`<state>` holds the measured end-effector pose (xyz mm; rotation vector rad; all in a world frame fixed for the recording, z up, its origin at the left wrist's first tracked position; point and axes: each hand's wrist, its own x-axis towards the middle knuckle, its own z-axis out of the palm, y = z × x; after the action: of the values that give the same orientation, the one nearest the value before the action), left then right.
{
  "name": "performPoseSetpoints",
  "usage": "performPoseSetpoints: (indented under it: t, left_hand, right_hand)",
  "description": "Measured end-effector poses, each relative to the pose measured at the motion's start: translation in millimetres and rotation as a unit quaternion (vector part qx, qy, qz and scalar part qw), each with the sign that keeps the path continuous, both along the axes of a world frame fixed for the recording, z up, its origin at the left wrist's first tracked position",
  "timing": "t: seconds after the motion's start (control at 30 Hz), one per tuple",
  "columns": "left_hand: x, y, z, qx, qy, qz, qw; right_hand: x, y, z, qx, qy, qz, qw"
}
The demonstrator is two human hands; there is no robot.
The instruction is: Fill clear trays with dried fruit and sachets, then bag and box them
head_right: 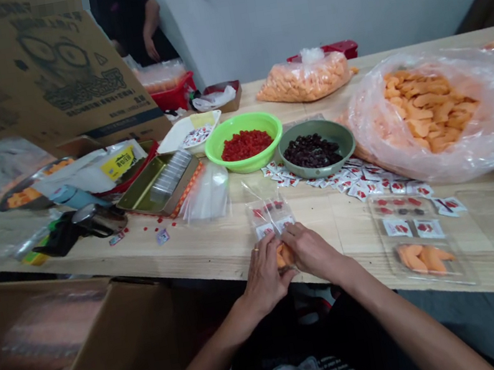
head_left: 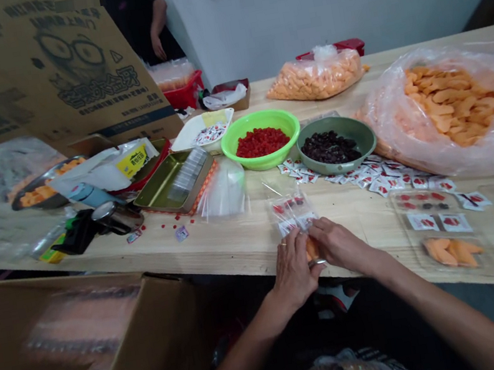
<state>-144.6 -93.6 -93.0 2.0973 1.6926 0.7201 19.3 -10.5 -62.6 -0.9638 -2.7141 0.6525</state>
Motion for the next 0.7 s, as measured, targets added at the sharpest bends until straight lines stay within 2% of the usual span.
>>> performPoseSetpoints:
  t: [0.17, 0.27, 0.4, 0.53, 0.7]
  left_hand:
    - [-5, -10, -2.2, 0.026, 0.022, -0.021, 0.999]
    - [-14, -26, -13.8, 0.061, 0.013, -0.035, 0.997]
    - [-22, -36, -28.5, 0.131, -0.004, -0.025, 0.991]
    - [-20, -34, -19.3, 0.13, -0.018, 0.033, 0.991]
    - [-15, -23, -9.5, 0.126, -0.037, 0.073, 0.989]
  right_hand:
    - [0, -2, 5.2, -0.036, 0.0, -0.019, 0.999]
    - [-6, -12, -1.3, -0.059, -0.031, 0.002, 0.998]
    - [-26, -25, -22.9, 0.042, -0.06, -0.04, 0.997]
    - [-50, -27, -27.9, 0.103, -0.085, -0.031, 0.991]
    - [-46, -22, -14.7, 0.075, -0.048, 0.042, 0.995]
